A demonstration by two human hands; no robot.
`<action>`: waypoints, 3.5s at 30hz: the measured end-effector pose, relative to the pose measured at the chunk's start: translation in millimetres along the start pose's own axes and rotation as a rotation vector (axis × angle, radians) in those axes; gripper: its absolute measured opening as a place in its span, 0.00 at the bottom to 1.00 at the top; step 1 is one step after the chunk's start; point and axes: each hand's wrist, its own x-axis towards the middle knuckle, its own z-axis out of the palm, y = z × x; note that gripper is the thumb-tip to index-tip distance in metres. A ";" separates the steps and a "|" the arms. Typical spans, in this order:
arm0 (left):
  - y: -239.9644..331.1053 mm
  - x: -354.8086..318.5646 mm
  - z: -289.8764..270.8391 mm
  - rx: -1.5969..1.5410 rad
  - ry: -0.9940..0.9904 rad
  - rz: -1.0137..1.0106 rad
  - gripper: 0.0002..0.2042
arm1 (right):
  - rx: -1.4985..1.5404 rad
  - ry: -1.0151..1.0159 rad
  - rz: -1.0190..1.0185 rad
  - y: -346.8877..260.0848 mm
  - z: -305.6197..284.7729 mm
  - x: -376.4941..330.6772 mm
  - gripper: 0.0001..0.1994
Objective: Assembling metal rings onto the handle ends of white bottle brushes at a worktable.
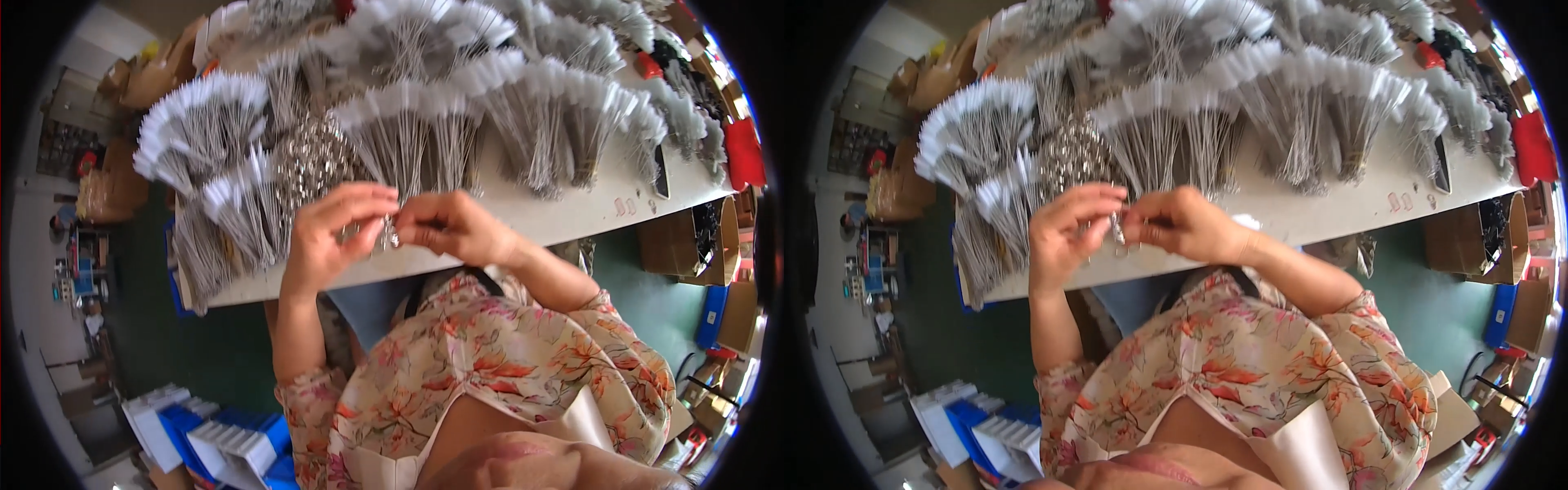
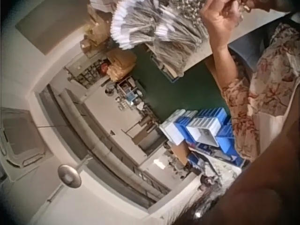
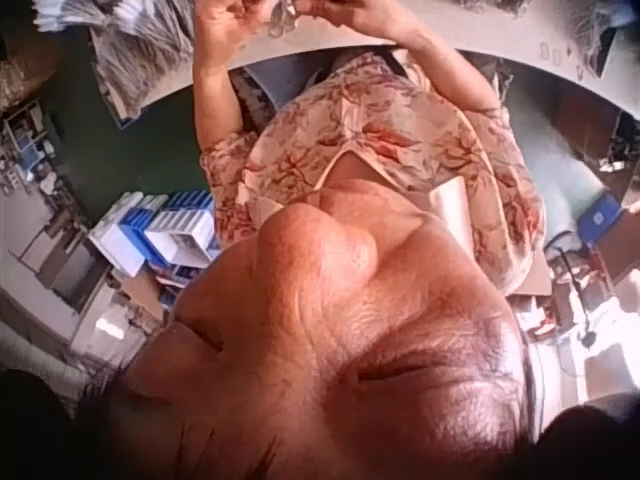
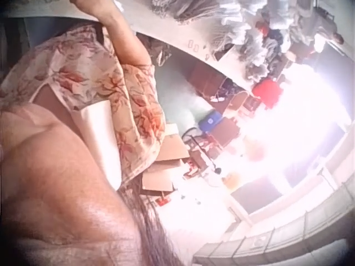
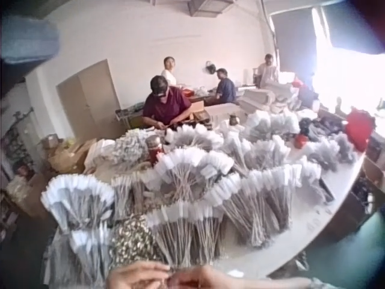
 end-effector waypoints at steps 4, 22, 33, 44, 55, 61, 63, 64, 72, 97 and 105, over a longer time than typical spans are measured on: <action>0.0 0.2 -1.6 -0.041 0.036 -0.044 0.11 | 0.120 -0.031 0.048 -3.3 -2.8 3.3 0.08; 15.3 1.1 7.5 0.254 0.300 0.263 0.15 | 0.253 0.186 -0.095 -21.5 0.8 10.4 0.10; 14.6 8.2 -0.5 0.483 0.317 0.358 0.15 | 0.301 0.218 -0.163 -25.7 6.9 24.8 0.08; 31.5 21.0 -17.2 0.547 0.153 0.174 0.05 | 0.318 0.175 -0.104 -26.5 0.8 25.3 0.06; 27.7 -7.0 -17.8 0.117 0.227 -0.221 0.08 | 0.352 0.119 -0.104 -19.8 12.9 36.3 0.07; 34.9 -30.4 -32.2 -0.527 0.331 -0.365 0.06 | 0.326 0.054 -0.122 -18.5 36.8 46.4 0.07; 38.3 -38.4 -30.8 0.425 0.359 -0.112 0.06 | 0.347 0.034 -0.128 -19.0 44.0 49.7 0.06; 36.0 -42.4 -28.6 0.425 0.382 -0.119 0.06 | 0.340 0.013 -0.120 -17.8 49.4 51.4 0.06; 28.7 -80.4 -21.4 -0.688 0.819 -0.015 0.07 | 0.283 0.010 -0.384 0.5 107.0 69.8 0.06; -169.8 -537.3 102.0 0.935 -0.247 -1.497 0.13 | -0.009 -0.037 0.233 84.0 79.4 31.1 0.06; -129.5 -413.8 -16.3 -0.336 0.631 -1.327 0.13 | 0.016 -0.077 0.365 68.2 63.2 40.5 0.06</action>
